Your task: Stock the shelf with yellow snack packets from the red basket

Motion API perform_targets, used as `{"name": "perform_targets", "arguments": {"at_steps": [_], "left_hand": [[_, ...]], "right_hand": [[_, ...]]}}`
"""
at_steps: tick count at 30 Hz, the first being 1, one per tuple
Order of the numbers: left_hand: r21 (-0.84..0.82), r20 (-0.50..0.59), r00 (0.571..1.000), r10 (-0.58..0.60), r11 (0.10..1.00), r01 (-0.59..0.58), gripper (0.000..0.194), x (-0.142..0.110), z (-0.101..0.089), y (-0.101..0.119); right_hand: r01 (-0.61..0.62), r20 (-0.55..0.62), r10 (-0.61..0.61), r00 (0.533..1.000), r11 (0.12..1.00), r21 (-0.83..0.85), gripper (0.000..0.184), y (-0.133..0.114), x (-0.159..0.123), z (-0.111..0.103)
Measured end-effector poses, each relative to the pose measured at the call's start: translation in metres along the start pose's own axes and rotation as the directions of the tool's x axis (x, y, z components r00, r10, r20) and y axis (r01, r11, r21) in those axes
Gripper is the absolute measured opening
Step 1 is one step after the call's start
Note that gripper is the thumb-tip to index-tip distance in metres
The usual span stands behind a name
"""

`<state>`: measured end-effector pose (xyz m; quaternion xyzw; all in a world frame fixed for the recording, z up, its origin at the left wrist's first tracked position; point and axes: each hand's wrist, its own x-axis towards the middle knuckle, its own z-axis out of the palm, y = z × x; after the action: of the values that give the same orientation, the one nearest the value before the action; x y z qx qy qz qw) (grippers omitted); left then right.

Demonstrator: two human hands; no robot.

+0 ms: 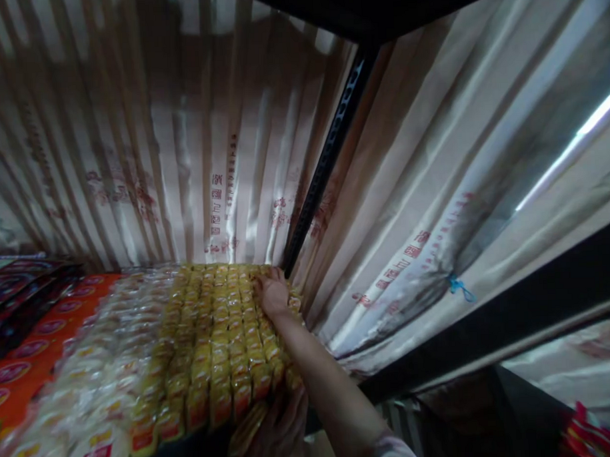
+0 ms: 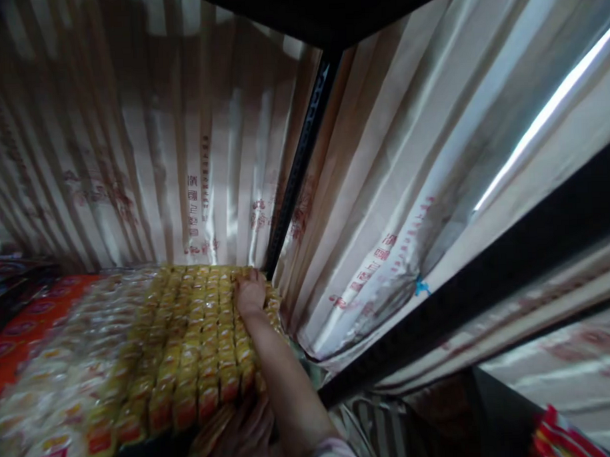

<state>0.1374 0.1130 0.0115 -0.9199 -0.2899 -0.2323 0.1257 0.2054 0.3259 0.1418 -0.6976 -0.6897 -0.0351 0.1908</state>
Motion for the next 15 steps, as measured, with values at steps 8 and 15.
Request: {"name": "perform_targets", "arguments": {"at_steps": [8,15], "left_hand": [[-0.077,0.048,0.999,0.014,0.997,-0.010,0.029,0.001,0.003,0.000],[-0.101,0.038,0.999,0.011,0.995,-0.007,0.029,0.000,0.005,0.001]], "right_hand": [[-0.089,-0.008,0.089,0.996,0.996,-0.019,0.019,0.005,0.013,0.009],[0.095,-0.011,-0.095,0.995,0.995,-0.030,0.022,0.003,0.010,0.009]]}}
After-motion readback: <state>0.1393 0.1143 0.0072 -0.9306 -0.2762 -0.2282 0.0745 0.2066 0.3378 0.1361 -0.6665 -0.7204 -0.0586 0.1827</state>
